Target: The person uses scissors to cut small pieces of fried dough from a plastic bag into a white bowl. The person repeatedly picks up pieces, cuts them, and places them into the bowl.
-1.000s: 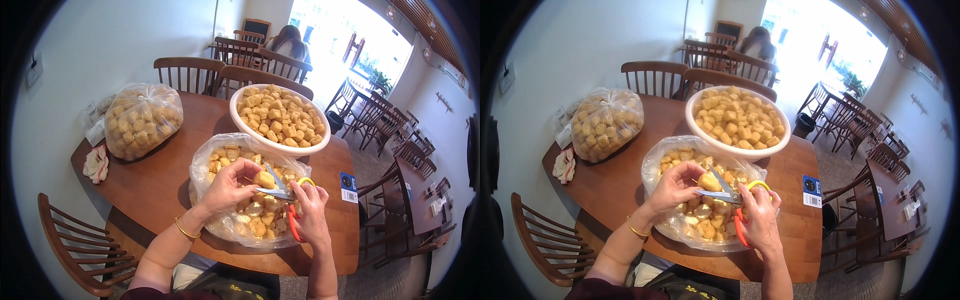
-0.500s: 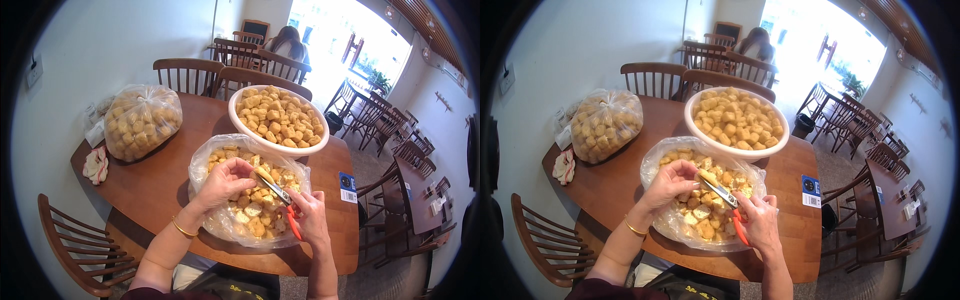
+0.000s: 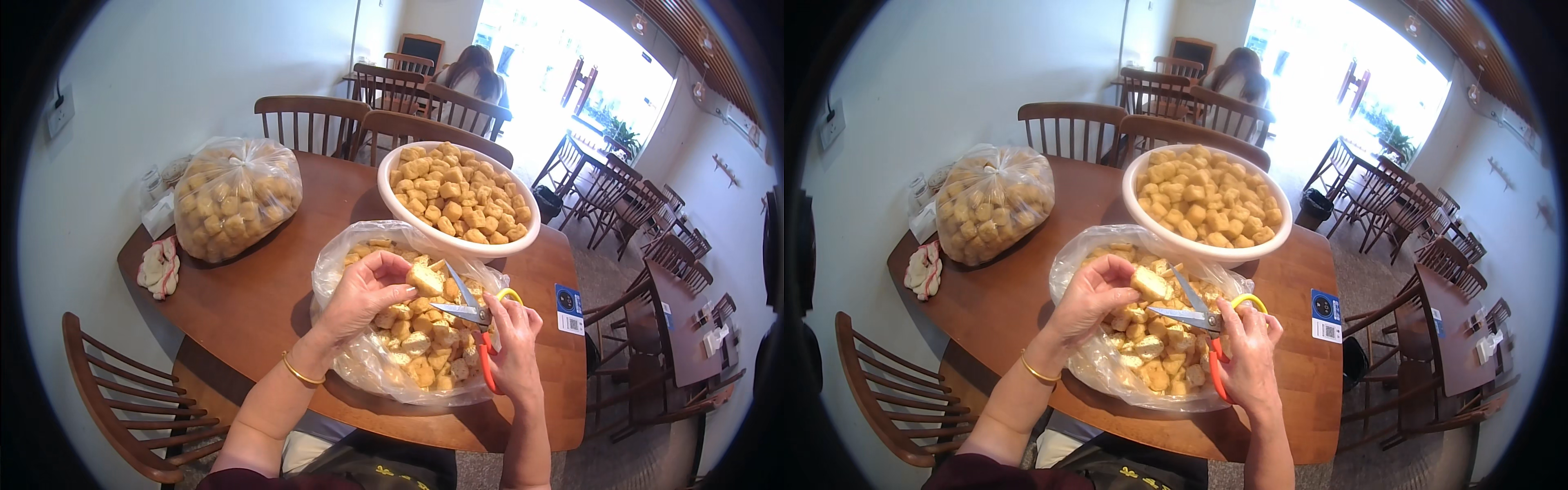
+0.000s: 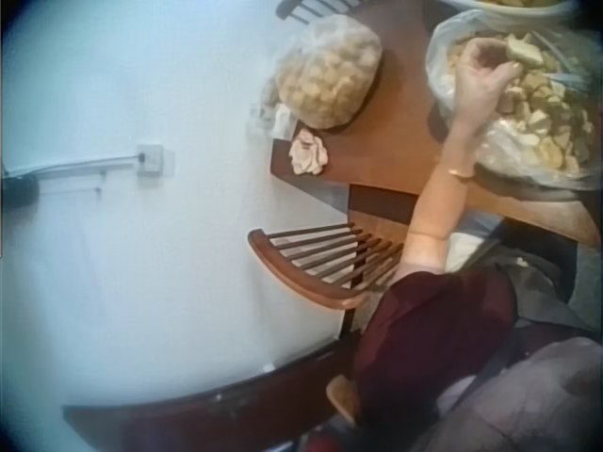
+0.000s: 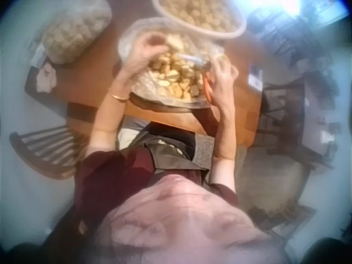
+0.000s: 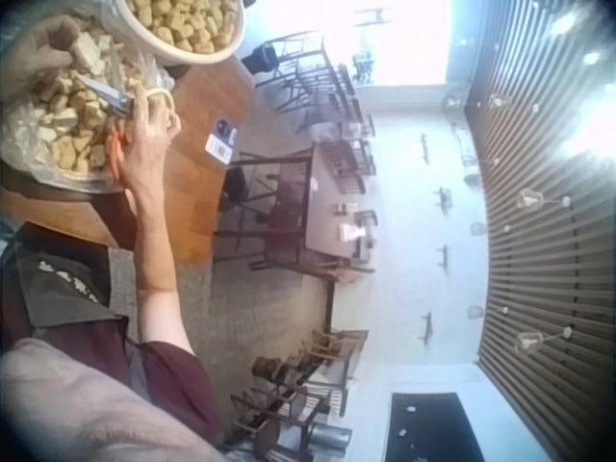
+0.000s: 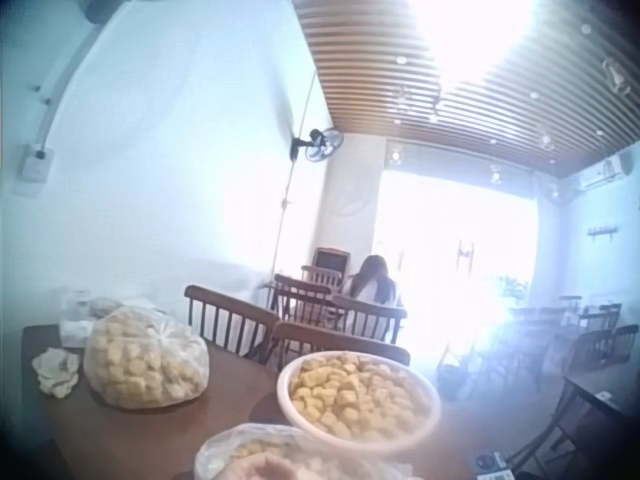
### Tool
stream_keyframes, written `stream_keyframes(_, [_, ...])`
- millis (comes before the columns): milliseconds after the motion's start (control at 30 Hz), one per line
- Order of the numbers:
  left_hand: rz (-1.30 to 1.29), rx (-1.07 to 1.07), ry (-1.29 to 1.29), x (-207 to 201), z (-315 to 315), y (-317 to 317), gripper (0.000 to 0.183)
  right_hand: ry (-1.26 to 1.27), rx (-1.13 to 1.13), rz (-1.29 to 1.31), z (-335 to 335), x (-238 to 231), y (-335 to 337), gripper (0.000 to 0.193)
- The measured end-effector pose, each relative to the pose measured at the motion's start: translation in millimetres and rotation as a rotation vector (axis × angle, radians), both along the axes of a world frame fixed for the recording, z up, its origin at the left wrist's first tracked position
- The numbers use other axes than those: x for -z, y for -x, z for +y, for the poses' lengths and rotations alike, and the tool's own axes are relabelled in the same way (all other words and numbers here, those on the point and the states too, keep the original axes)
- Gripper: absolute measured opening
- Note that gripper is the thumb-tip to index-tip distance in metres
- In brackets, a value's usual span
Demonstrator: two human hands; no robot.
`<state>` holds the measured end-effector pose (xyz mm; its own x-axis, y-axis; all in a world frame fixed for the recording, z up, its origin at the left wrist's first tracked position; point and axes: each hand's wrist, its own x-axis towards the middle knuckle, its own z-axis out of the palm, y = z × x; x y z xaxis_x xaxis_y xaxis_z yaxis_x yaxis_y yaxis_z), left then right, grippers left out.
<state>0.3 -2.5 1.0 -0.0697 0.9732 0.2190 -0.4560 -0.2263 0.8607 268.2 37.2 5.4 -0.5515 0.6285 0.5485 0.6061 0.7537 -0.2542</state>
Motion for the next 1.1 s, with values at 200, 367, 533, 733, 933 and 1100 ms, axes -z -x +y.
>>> stream_keyframes(200, [-0.002,0.024,-0.008,0,-1,-6,0.028,0.037,-0.022,-0.026,-2,1,3,0.07])
stream_keyframes(367, [0.017,0.045,-0.009,3,0,-7,0.03,0.053,-0.036,-0.023,-2,2,3,0.071])
stream_keyframes(533, [0.051,0.073,-0.005,5,-1,-10,0.03,0.055,-0.039,-0.019,-2,2,4,0.071])
stream_keyframes(733, [0.073,0.074,0.037,2,-4,-13,0.03,0.064,-0.038,-0.017,-3,2,3,0.069])
stream_keyframes(933, [0.025,0.139,0.049,3,-1,-7,0.03,0.115,-0.002,-0.05,-5,-2,2,0.057])
stream_keyframes(1100, [-0.031,0.087,0.054,9,3,-9,0.027,0.114,0.001,-0.018,-5,-2,4,0.055])
